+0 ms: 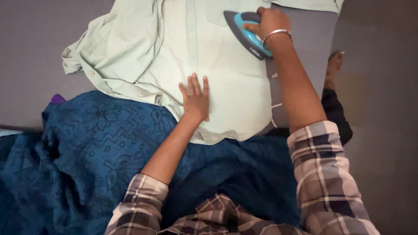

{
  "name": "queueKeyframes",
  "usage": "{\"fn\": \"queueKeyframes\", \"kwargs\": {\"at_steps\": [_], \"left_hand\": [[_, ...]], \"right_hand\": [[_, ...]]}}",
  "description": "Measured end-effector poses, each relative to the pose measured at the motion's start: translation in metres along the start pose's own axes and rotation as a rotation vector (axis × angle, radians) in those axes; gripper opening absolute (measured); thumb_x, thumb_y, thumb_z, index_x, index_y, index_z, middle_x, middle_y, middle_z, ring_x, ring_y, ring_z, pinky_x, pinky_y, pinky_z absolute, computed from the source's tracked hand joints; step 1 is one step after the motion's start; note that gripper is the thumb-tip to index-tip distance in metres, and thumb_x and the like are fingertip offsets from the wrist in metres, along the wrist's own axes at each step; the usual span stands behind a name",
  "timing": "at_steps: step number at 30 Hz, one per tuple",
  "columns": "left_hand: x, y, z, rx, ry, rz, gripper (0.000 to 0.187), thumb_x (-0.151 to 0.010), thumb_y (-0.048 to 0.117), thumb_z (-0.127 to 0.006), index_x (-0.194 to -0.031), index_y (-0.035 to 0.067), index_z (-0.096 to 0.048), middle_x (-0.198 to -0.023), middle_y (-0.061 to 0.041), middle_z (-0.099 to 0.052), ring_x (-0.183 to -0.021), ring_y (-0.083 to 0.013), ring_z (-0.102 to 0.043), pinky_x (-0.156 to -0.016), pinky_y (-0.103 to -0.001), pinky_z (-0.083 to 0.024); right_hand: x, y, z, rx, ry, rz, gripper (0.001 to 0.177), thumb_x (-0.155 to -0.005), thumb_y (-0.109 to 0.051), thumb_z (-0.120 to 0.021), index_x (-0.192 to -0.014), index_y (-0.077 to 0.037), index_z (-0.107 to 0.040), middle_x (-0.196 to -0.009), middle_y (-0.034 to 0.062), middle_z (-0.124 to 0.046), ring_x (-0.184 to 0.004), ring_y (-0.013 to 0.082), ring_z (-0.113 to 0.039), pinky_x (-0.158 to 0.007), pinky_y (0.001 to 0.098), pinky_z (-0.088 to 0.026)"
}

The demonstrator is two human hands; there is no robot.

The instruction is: The person irons a light green long-sleeved shirt laid out on a blue patterned cloth on the floor. They smooth the fabric with their hands and use a blue electric iron to press the front and sleeve areas.

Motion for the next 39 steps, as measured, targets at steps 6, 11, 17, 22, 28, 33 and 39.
{"fn": "queueKeyframes", "kwargs": {"at_steps": [6,11,17,22,28,33,39], "left_hand": [[-0.003,0.006,0.002,0.216,0.164,0.059,0.148,-0.057,0.06,-0.092,-0.163,0.004,-0.003,-0.165,-0.033,-0.01,-0.153,-0.0471,-0.012,-0.119,-0.068,-0.012],[-0.009,-0.001,0.003,0.345,0.326,0.134,0.135,-0.062,0.063,-0.087,-0.161,-0.004,-0.021,-0.169,-0.021,-0.017,-0.156,-0.0347,-0.019,-0.123,-0.065,-0.019],[-0.013,-0.003,0.004,0.309,0.261,0.109,0.138,-0.059,0.063,-0.088,-0.157,-0.007,-0.018,-0.169,-0.023,-0.008,-0.156,-0.0337,-0.012,-0.119,-0.065,-0.02],[-0.012,-0.005,0.003,0.329,0.258,0.094,0.14,-0.059,0.063,-0.088,-0.158,-0.007,-0.017,-0.169,-0.024,-0.007,-0.157,-0.0344,-0.01,-0.118,-0.068,-0.019],[-0.012,-0.007,0.0,0.331,0.252,0.072,0.141,-0.06,0.064,-0.088,-0.158,-0.008,-0.015,-0.168,-0.025,-0.006,-0.157,-0.0356,-0.009,-0.116,-0.07,-0.018],[-0.015,-0.008,-0.006,0.357,0.258,0.057,0.142,-0.06,0.064,-0.088,-0.158,-0.007,-0.012,-0.168,-0.025,-0.003,-0.157,-0.0364,-0.006,-0.116,-0.072,-0.016],[-0.016,-0.008,-0.006,0.362,0.25,0.062,0.141,-0.063,0.063,-0.087,-0.158,-0.008,-0.011,-0.168,-0.026,-0.001,-0.157,-0.0365,-0.005,-0.115,-0.073,-0.017]], "right_hand": [[-0.03,-0.009,-0.002,-0.066,0.123,-0.068,0.058,-0.082,-0.056,-0.085,-0.106,-0.004,-0.076,-0.099,0.0205,-0.074,-0.089,0.037,-0.071,-0.079,0.0457,-0.055],[-0.052,-0.016,-0.001,-0.096,0.072,-0.23,0.058,-0.084,-0.058,-0.083,-0.1,-0.002,-0.075,-0.094,0.0202,-0.074,-0.086,0.0367,-0.072,-0.079,0.044,-0.056],[-0.052,-0.012,-0.001,-0.112,0.107,-0.19,0.058,-0.081,-0.057,-0.084,-0.106,-0.005,-0.075,-0.101,0.0203,-0.073,-0.093,0.0384,-0.07,-0.081,0.0452,-0.054],[-0.038,-0.006,0.0,-0.155,0.15,-0.036,0.069,-0.076,-0.056,-0.089,-0.115,-0.002,-0.073,-0.112,0.0224,-0.071,-0.1,0.0388,-0.068,-0.087,0.046,-0.052],[-0.008,0.0,0.003,-0.099,-0.059,-0.022,0.069,-0.079,-0.059,-0.086,-0.119,-0.004,-0.074,-0.114,0.0235,-0.072,-0.104,0.039,-0.068,-0.092,0.0483,-0.053],[0.024,-0.001,0.008,0.065,-0.099,0.183,0.071,-0.078,-0.067,-0.082,-0.122,-0.012,-0.075,-0.106,0.0239,-0.073,-0.097,0.0425,-0.068,-0.086,0.0508,-0.053],[0.032,-0.009,0.008,0.112,-0.096,0.237,0.071,-0.076,-0.071,-0.079,-0.122,-0.017,-0.075,-0.102,0.0208,-0.074,-0.093,0.0416,-0.069,-0.082,0.0503,-0.054]]}}
Point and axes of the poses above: each hand's wrist, its own x-axis away from the middle knuckle, its own z-axis out of the back of the hand, y = z × x, the point moved 2 cm from there along -x, towards the middle knuckle
